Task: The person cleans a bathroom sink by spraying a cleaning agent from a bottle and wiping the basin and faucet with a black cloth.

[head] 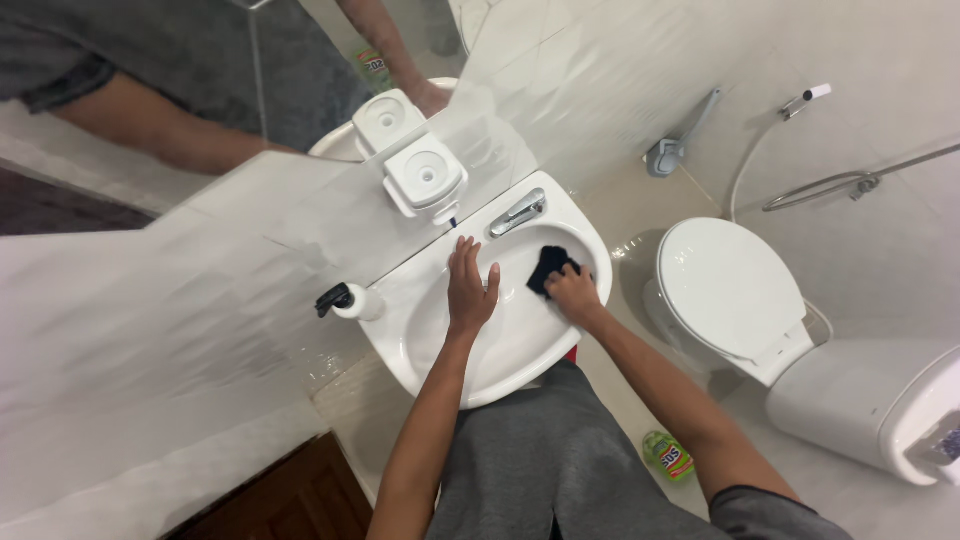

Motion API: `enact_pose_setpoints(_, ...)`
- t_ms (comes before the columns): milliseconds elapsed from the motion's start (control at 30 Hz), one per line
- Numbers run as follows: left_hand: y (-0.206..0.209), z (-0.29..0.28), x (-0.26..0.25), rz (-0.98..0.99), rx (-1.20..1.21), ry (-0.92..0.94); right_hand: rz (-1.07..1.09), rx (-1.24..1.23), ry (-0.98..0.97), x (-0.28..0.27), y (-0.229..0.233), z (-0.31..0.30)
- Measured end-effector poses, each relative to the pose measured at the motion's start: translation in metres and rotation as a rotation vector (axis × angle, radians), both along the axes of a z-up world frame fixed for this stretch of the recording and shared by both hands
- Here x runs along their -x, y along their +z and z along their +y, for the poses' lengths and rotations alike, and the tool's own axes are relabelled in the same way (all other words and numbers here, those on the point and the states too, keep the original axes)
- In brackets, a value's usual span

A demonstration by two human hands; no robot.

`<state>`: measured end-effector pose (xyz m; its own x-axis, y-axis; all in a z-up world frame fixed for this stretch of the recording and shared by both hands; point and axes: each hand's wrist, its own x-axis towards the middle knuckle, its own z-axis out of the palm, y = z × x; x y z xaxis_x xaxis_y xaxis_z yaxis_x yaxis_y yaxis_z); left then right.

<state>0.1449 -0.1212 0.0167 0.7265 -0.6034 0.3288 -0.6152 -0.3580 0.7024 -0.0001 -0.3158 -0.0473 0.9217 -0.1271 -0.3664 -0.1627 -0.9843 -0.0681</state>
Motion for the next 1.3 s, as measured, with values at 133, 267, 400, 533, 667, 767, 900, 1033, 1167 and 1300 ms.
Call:
enact_pose_setpoints(133,0.008,-0.024,0.01,0.009,0.087,0.069,-0.546,-0.456,-0.346,-0.011,0.036,-0.025)
enact_pose_setpoints(267,0.014,-0.04,0.016,0.103,0.109,0.126,-0.94,-0.688,-0.659,-0.042,0.072,-0.008)
enact_pose_setpoints(400,0.004,-0.051,0.016,0.136,0.108,0.145,-0.965,-0.65,-0.541,-0.062,0.075,-0.001)
enact_pose_setpoints(533,-0.008,-0.054,0.019,0.266,0.17,0.173,-0.945,-0.495,-0.39,-0.068,0.072,0.006)
enact_pose_setpoints(667,-0.014,-0.058,0.018,0.326,0.286,0.228,-0.841,-0.468,-0.29,-0.064,0.078,0.013)
enact_pose_setpoints(767,-0.01,-0.057,0.016,0.35,0.334,0.245,-0.85,-0.439,-0.157,-0.064,0.084,0.01)
enact_pose_setpoints(900,-0.002,-0.054,0.017,0.347,0.336,0.229,-0.666,-0.403,-0.352,-0.068,0.085,-0.013)
enact_pose_setpoints(1033,0.001,-0.057,0.018,0.414,0.381,0.239,-0.732,-0.609,-0.411,-0.083,0.063,-0.008)
enact_pose_setpoints(1167,-0.005,-0.059,0.016,0.53,0.487,0.265,-0.814,-0.62,-0.313,-0.074,0.057,0.019)
enact_pose_setpoints(1300,-0.023,-0.055,0.012,0.669,0.502,0.271,-0.77,-0.622,-0.154,-0.064,0.08,0.037)
